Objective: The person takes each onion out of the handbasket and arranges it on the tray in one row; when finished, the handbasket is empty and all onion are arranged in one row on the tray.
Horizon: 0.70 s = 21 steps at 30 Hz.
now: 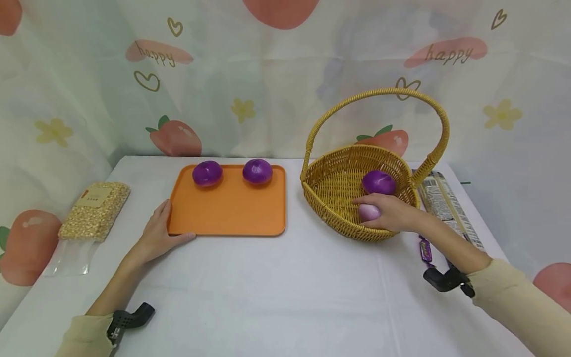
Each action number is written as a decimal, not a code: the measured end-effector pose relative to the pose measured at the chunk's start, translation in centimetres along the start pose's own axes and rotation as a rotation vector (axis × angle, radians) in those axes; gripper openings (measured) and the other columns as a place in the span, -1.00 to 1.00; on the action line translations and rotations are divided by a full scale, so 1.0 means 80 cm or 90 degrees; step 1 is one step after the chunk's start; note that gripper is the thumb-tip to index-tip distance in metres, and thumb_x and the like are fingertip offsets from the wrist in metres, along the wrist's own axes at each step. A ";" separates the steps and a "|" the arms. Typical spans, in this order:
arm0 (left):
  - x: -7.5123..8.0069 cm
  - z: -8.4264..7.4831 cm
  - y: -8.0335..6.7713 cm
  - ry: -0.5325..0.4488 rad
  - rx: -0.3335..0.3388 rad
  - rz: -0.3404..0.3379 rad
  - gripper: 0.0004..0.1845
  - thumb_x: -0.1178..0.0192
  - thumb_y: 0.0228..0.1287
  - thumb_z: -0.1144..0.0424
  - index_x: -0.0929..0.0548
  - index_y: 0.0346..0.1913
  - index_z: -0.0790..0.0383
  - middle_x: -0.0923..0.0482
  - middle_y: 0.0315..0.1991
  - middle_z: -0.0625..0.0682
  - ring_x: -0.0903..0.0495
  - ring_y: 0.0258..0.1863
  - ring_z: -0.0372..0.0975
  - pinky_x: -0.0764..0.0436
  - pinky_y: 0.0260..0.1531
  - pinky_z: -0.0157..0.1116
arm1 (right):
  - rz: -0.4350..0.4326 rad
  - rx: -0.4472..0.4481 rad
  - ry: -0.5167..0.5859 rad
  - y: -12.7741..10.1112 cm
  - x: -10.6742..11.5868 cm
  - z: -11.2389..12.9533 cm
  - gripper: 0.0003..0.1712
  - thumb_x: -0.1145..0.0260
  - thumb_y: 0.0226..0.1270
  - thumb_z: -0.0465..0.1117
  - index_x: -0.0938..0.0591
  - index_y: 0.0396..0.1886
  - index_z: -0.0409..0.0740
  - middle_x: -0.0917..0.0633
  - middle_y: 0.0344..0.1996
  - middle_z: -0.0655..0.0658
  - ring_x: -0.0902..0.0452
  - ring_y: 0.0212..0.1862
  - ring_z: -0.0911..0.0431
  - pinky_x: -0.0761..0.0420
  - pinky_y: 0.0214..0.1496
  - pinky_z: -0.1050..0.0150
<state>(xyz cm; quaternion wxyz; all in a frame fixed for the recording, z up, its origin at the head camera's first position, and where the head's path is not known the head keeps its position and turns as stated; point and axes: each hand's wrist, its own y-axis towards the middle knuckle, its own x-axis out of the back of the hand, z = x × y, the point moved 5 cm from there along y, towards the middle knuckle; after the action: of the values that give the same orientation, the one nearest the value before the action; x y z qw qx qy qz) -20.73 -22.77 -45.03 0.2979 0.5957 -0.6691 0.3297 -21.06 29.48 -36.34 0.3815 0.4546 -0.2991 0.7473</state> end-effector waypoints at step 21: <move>-0.001 0.001 0.001 0.003 -0.005 -0.004 0.31 -0.38 -0.01 -0.26 0.23 0.55 0.27 0.24 0.55 0.32 0.11 0.51 0.24 -0.03 0.42 0.27 | -0.055 0.011 0.000 -0.002 0.007 0.004 -0.42 -0.47 0.13 -0.18 -0.57 0.14 -0.28 -0.64 0.06 -0.35 -0.57 0.07 -0.26 -0.61 0.04 -0.25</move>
<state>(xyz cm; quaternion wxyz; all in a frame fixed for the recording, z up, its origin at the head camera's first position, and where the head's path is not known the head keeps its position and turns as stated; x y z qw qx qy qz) -20.79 -22.78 -45.10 0.3029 0.5958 -0.6679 0.3274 -20.96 29.51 -35.69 0.4090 0.4704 -0.2725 0.7329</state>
